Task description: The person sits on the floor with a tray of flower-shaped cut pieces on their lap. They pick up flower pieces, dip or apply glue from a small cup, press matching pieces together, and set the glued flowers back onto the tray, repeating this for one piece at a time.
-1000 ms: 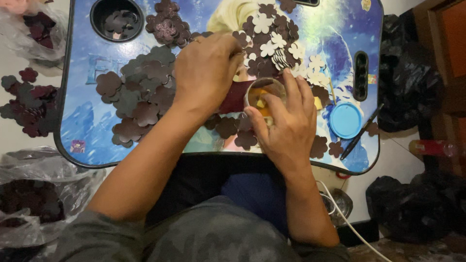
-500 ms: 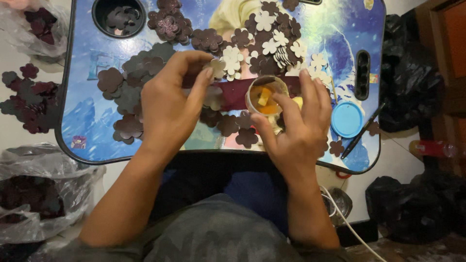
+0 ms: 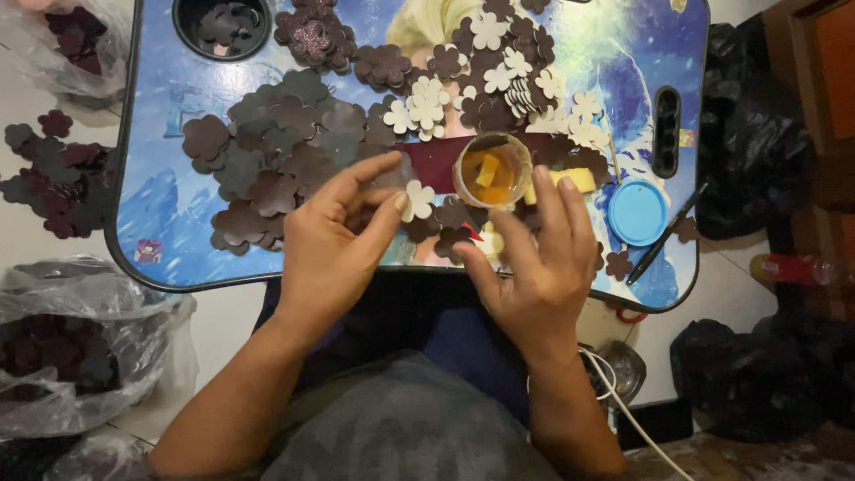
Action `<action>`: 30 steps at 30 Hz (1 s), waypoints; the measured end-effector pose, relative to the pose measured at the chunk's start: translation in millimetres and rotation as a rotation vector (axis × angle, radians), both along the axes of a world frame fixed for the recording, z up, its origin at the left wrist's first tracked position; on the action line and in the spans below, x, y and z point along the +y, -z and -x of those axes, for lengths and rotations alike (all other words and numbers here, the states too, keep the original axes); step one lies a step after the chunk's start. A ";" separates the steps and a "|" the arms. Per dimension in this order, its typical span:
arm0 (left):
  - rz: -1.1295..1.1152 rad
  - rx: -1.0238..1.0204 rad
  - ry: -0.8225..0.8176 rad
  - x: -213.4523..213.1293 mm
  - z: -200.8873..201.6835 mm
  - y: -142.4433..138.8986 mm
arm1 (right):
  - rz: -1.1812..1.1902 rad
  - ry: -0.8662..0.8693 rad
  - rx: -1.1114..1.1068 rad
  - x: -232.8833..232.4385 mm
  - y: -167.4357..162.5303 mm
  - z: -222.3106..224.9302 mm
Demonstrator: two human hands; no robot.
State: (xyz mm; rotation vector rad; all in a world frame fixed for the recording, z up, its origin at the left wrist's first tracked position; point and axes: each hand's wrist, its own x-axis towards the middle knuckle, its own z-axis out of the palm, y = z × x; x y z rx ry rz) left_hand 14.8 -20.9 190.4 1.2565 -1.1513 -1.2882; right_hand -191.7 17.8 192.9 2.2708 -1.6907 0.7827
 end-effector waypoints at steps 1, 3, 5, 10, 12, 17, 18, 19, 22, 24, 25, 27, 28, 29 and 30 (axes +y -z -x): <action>-0.005 0.022 0.009 2.6 2.9 2.2 | 0.004 0.001 0.020 4.0 0.8 1.6; -0.020 0.072 0.032 2.3 7.2 6.2 | -0.054 -0.029 -0.025 7.8 0.1 5.0; -0.041 0.129 0.058 5.5 10.5 8.9 | -0.129 -0.092 -0.178 16.0 -5.6 7.1; -0.089 0.206 0.140 9.5 18.3 10.9 | -0.298 -0.240 -0.852 29.3 -22.7 5.0; -0.096 0.208 0.171 12.0 19.7 10.1 | -0.237 -0.185 -0.639 28.7 -21.2 -1.0; -0.103 0.180 0.217 11.0 17.1 6.7 | -0.121 -0.123 -0.376 20.2 -8.5 -16.7; -0.095 0.158 0.220 10.0 18.4 6.1 | -0.106 -0.121 -0.358 18.2 -7.7 -16.8; -0.087 0.136 0.225 9.8 19.6 5.8 | -0.091 -0.118 -0.339 17.3 -6.7 -16.0; -0.077 0.125 0.232 4.5 23.7 6.2 | -0.064 -0.088 -0.291 10.8 -3.6 -13.5; -0.085 0.135 0.235 3.9 25.5 6.8 | -0.059 -0.101 -0.271 9.4 -1.5 -11.8; -0.093 0.140 0.238 0.3 25.0 7.9 | -0.054 -0.107 -0.261 6.2 0.5 -11.8; -0.102 0.143 0.239 -1.6 25.7 9.6 | -0.046 -0.147 -0.253 5.7 2.3 -9.7; -0.103 0.142 0.236 -1.7 25.3 10.3 | -0.043 -0.169 -0.249 6.2 2.7 -9.2; -0.103 0.140 0.235 -3.4 26.7 11.4 | -0.046 -0.150 -0.244 5.7 2.9 -7.3; -0.104 0.155 0.239 -3.3 26.1 12.1 | -0.050 -0.132 -0.239 6.9 2.8 -7.3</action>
